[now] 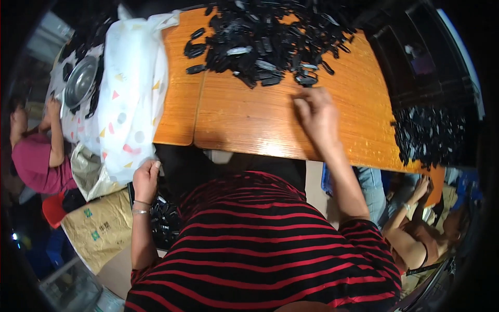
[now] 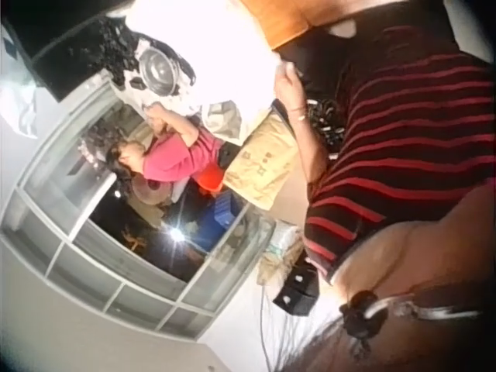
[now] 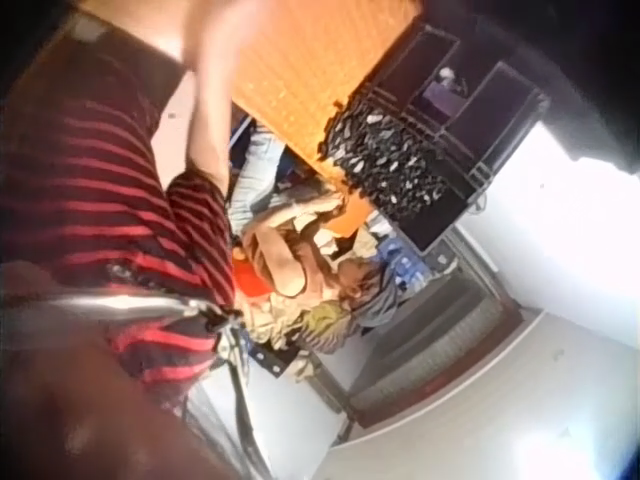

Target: Assembling small black plastic buckle components at a workbench.

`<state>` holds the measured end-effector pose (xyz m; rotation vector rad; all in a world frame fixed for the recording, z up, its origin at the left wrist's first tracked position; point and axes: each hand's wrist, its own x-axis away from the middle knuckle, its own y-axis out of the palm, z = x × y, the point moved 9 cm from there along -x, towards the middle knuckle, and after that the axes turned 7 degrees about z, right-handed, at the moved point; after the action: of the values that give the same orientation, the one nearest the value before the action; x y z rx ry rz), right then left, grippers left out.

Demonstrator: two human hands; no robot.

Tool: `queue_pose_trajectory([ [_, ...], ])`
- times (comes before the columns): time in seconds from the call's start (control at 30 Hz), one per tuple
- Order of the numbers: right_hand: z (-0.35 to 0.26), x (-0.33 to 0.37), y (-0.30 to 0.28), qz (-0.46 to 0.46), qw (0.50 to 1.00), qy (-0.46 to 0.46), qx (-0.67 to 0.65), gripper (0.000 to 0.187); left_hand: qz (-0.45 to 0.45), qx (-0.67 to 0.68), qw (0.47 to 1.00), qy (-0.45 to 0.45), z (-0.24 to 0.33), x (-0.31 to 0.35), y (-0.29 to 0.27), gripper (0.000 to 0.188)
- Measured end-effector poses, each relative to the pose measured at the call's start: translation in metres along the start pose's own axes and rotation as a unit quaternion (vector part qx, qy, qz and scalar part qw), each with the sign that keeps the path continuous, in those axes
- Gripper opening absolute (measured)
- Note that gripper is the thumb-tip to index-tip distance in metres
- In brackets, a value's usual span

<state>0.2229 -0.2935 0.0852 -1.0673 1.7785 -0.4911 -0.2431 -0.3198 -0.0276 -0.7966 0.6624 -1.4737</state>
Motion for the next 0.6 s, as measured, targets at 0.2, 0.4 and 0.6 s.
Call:
queue_pose_trajectory([
  [0.2,0.042,-0.006,0.002,-0.077,0.99,0.061,0.098,0.021,-0.127,-0.042,0.99,0.031,0.031,-0.003,0.021,0.017],
  [0.4,0.01,-0.009,0.019,-0.088,0.995,0.015,0.051,0.019,0.089,0.108,0.969,0.205,0.171,-0.094,0.006,0.018],
  [0.6,-0.03,0.01,0.033,-0.099,0.988,-0.104,-0.061,0.017,0.164,-0.05,0.943,0.285,0.215,-0.169,0.03,0.022],
])
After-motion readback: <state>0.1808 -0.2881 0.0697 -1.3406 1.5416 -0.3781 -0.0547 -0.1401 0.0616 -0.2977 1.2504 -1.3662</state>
